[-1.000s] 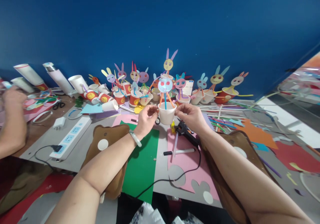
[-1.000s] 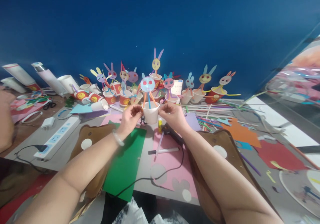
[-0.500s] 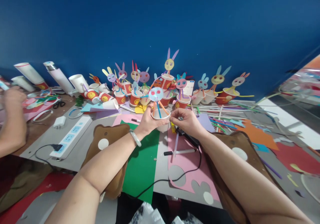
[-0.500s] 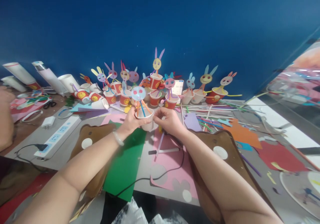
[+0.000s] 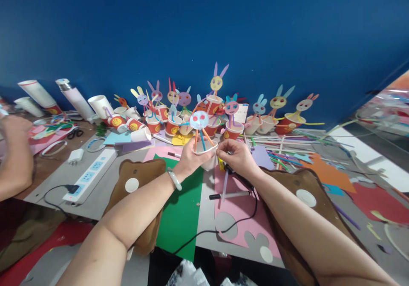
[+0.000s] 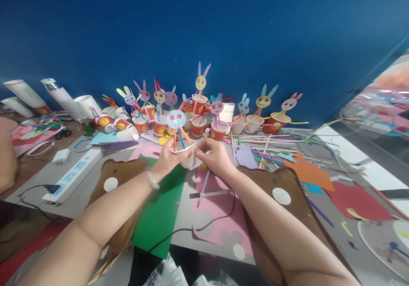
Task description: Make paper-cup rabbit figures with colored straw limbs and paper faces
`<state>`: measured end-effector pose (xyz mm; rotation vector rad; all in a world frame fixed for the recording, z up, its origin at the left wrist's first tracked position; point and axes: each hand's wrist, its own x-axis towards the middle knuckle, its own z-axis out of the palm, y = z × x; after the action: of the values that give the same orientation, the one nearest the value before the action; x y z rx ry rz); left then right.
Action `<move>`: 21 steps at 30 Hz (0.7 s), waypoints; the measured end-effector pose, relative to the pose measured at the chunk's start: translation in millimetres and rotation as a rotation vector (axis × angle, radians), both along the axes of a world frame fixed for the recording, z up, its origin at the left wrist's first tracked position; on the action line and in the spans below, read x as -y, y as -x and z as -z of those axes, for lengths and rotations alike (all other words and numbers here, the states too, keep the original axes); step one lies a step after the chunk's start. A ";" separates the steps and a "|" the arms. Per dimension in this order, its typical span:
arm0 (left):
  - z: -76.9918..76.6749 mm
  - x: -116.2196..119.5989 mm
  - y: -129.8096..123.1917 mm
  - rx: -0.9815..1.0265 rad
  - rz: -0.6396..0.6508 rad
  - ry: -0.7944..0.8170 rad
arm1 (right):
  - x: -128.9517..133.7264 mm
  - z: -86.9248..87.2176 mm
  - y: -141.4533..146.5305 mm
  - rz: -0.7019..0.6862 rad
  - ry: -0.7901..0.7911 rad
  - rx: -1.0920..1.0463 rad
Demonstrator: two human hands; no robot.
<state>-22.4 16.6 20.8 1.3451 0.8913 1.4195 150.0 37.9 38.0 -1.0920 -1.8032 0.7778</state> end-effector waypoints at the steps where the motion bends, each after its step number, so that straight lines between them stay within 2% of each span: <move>1: -0.6 1.1 -0.6 -0.009 -0.010 -0.012 | 0.0 1.0 0.6 -0.007 0.014 -0.012; 7: -1.8 2.7 -2.9 -0.010 -0.095 -0.037 | -3.2 4.2 -0.1 -0.104 0.073 -0.061; 12: 3.6 0.1 -3.0 0.071 -0.124 -0.032 | -1.0 2.6 -1.1 -0.095 0.042 -0.037; 14: 5.4 -2.3 -1.0 0.126 -0.045 -0.011 | 0.0 1.3 -1.3 -0.090 0.036 -0.035; 19: 1.5 -8.6 9.0 0.212 0.328 0.106 | -2.9 -3.4 -6.3 -0.091 0.019 -0.041; 21: -1.7 -9.0 13.1 0.212 0.429 0.169 | -4.3 -5.8 -9.5 -0.107 0.021 -0.031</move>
<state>-35.5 25.6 22.5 1.1489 0.5299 1.1016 159.6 42.2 43.8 -0.9979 -1.8434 0.8739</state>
